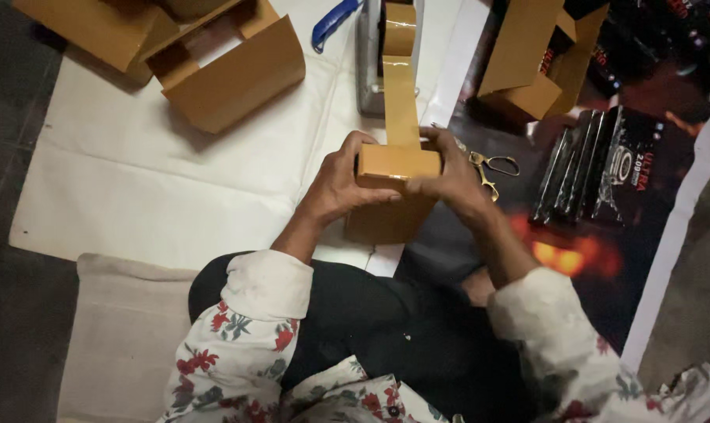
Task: The person sits on a mat and seals small cardboard boxes using a tape dispenser. They pull tape from the dispenser, apply it to the box seams, smooth it down, and place the sealed boxes aside.
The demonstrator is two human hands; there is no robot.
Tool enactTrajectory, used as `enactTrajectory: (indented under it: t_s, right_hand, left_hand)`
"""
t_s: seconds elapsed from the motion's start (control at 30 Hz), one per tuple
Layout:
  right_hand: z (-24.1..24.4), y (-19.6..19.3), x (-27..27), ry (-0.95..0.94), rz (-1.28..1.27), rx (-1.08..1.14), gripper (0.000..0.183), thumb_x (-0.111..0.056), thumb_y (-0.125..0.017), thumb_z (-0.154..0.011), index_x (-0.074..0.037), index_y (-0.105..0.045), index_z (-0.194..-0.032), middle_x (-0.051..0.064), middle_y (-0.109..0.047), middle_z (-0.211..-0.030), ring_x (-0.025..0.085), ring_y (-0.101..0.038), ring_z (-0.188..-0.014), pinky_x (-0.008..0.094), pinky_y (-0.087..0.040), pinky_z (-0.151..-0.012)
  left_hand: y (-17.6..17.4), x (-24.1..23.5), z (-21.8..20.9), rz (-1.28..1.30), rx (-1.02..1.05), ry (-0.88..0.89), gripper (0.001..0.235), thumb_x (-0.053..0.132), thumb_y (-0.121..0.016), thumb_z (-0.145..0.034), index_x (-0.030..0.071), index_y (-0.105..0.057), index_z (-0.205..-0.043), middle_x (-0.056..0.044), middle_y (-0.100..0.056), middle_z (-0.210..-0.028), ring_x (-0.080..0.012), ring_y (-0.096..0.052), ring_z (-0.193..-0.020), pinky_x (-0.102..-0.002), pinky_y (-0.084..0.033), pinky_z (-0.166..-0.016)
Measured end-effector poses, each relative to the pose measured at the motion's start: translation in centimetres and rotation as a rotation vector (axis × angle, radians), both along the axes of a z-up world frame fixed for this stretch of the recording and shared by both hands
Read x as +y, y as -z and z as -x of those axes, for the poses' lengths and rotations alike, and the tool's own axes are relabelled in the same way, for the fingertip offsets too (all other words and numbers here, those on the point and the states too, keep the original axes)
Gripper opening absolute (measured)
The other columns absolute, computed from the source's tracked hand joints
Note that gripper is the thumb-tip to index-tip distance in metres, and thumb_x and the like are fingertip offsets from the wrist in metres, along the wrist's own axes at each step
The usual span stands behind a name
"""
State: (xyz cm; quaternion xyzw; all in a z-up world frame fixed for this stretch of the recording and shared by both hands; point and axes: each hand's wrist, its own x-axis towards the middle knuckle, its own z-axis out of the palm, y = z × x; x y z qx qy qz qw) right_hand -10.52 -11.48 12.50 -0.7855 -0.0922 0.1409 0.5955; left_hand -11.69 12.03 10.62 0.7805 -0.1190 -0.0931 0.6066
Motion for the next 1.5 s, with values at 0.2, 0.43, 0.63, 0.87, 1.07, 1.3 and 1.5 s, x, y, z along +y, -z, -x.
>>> enactTrajectory:
  t_s: [0.2,0.43,0.63,0.87,1.07,1.3,1.5]
  right_hand:
    - [1.4,-1.2,0.7,0.133,0.337,0.046,0.080,-0.043,-0.096,-0.055,-0.003,-0.067,-0.119,0.011,-0.073,-0.114,0.022,-0.072,-0.106,0.033,-0.059,-0.092]
    - [1.3,-0.7,0.1,0.056,0.334,-0.065,0.084,-0.044,-0.095,-0.061,0.000,-0.064,-0.125,0.015,-0.072,-0.114,0.023,-0.069,-0.107,0.038,-0.055,-0.092]
    - [3.2,3.2,-0.3,0.557,-0.236,0.568,0.089,-0.073,-0.052,-0.085,-0.006,-0.053,-0.142,0.017,-0.062,-0.131,0.029,-0.061,-0.115,0.042,-0.049,-0.094]
    - [6.0,5.2,-1.5,0.217,-0.590,0.455,0.070,-0.035,-0.054,-0.092,-0.007,-0.040,-0.154,0.014,-0.052,-0.146,0.030,-0.056,-0.130,0.056,-0.053,-0.101]
    - [3.6,2.7,-0.9,0.045,-0.732,0.388,0.079,-0.029,-0.054,-0.089,-0.012,-0.027,-0.162,0.015,-0.048,-0.151,0.035,-0.052,-0.135,0.062,-0.048,-0.105]
    - [3.7,2.9,-1.1,0.015,-0.781,0.368,0.087,-0.025,-0.059,-0.085,-0.013,-0.019,-0.162,0.013,-0.044,-0.155,0.032,-0.050,-0.140,0.058,-0.049,-0.109]
    - [2.7,7.4,-2.1,0.034,-0.422,0.259,0.072,-0.009,-0.066,-0.084,-0.003,-0.042,-0.152,0.013,-0.061,-0.139,0.027,-0.059,-0.129,0.041,-0.052,-0.106]
  left_hand:
    - [0.5,-0.1,0.0,0.055,0.062,0.050,0.076,0.027,-0.094,-0.068,0.011,-0.045,-0.124,-0.012,-0.072,-0.113,-0.0246,-0.073,-0.110,-0.037,-0.059,-0.092]
    - [0.5,0.2,0.0,0.031,0.052,0.049,0.076,0.024,-0.093,-0.066,0.010,-0.047,-0.125,-0.010,-0.073,-0.112,-0.0235,-0.073,-0.110,-0.038,-0.058,-0.093]
    - [0.4,0.0,0.3,0.125,0.080,-0.003,0.078,0.025,-0.098,-0.065,0.009,-0.050,-0.125,-0.009,-0.071,-0.112,-0.0197,-0.068,-0.108,-0.035,-0.057,-0.093]
    - [1.6,0.0,-0.2,0.285,-0.003,-0.025,0.075,0.019,-0.100,-0.069,0.008,-0.052,-0.127,-0.006,-0.068,-0.116,-0.0178,-0.065,-0.114,-0.034,-0.055,-0.102]
    - [1.8,-0.4,-0.7,0.292,-0.064,-0.058,0.079,0.014,-0.096,-0.064,0.008,-0.051,-0.128,-0.007,-0.065,-0.121,-0.0194,-0.063,-0.117,-0.034,-0.053,-0.104]
    - [3.3,-0.9,-0.8,0.054,0.071,-0.068,0.091,0.012,-0.097,-0.058,0.008,-0.048,-0.134,-0.009,-0.066,-0.131,-0.0191,-0.059,-0.127,-0.034,-0.050,-0.107]
    - [4.1,-0.6,-1.3,0.175,0.110,-0.029,0.095,0.006,-0.096,-0.057,0.008,-0.050,-0.140,-0.008,-0.067,-0.132,-0.0179,-0.063,-0.125,-0.034,-0.053,-0.106]
